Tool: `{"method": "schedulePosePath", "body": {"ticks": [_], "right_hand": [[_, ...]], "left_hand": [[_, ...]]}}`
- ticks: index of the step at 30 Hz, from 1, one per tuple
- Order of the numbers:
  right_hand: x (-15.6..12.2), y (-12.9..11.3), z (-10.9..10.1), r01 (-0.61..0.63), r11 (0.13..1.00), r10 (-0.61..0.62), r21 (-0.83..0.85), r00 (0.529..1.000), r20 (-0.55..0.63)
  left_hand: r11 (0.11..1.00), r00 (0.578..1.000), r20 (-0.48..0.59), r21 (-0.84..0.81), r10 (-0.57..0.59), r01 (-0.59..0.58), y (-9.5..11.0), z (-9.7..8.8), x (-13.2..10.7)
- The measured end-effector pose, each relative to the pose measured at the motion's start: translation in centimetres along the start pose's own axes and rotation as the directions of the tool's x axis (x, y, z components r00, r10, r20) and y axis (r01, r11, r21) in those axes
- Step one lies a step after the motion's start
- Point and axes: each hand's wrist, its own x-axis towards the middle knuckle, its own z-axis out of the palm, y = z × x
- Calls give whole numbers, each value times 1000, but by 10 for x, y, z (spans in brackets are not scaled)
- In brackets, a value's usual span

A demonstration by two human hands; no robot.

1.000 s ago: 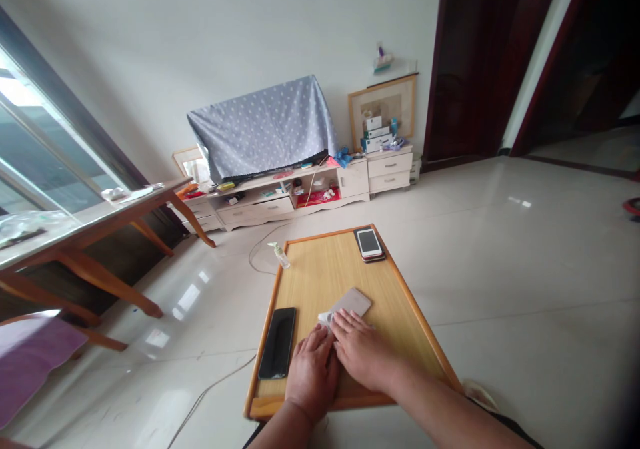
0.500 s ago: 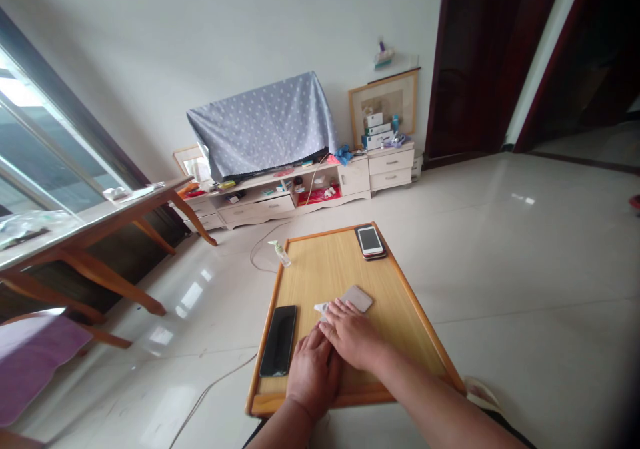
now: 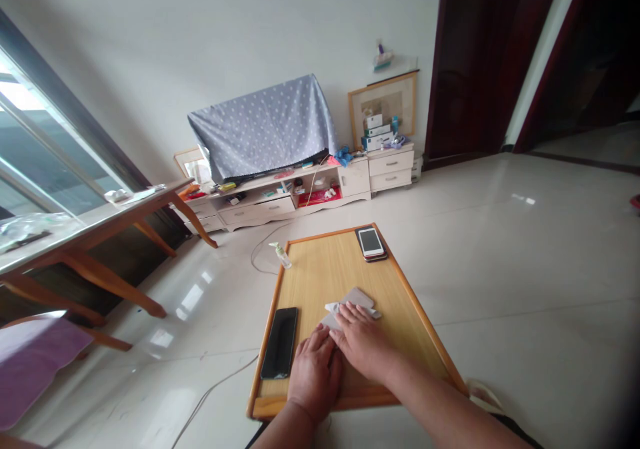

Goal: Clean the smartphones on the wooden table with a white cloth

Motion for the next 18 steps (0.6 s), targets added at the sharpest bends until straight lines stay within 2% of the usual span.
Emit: {"method": "schedulePosePath", "body": {"ticks": [3,5,10,12,14,16,18], "right_hand": [[4,15,-11,-132,990,130,-53,991,-41],[3,20,-13,-155,985,151,-74,987,-58],[-12,6,-6,104,995,-104,-9,994,-34],[-14,5,-10,115,993,-112,29,989,-94],[-13,10,-19,23,999,-13,45,978,-210],[-10,16,-29,-93,995,100,38,947,-305],[-8,18,-33,-164,986,158,10,933,-324]], "left_hand": [[999,1000,-3,16,-31,31,0,1,-1],[999,999,-10,22,-36,36,0,1,-1],[1000,1000,-9,18,-12,12,-1,1,-1],[1000,1000,-13,17,-12,12,-1,1,-2],[1000,1000,-15,17,-18,18,-2,1,-2],[1000,1000,-11,15,-25,25,-2,1,-2],[1000,1000,-8,13,-29,29,-2,1,-2]]}}
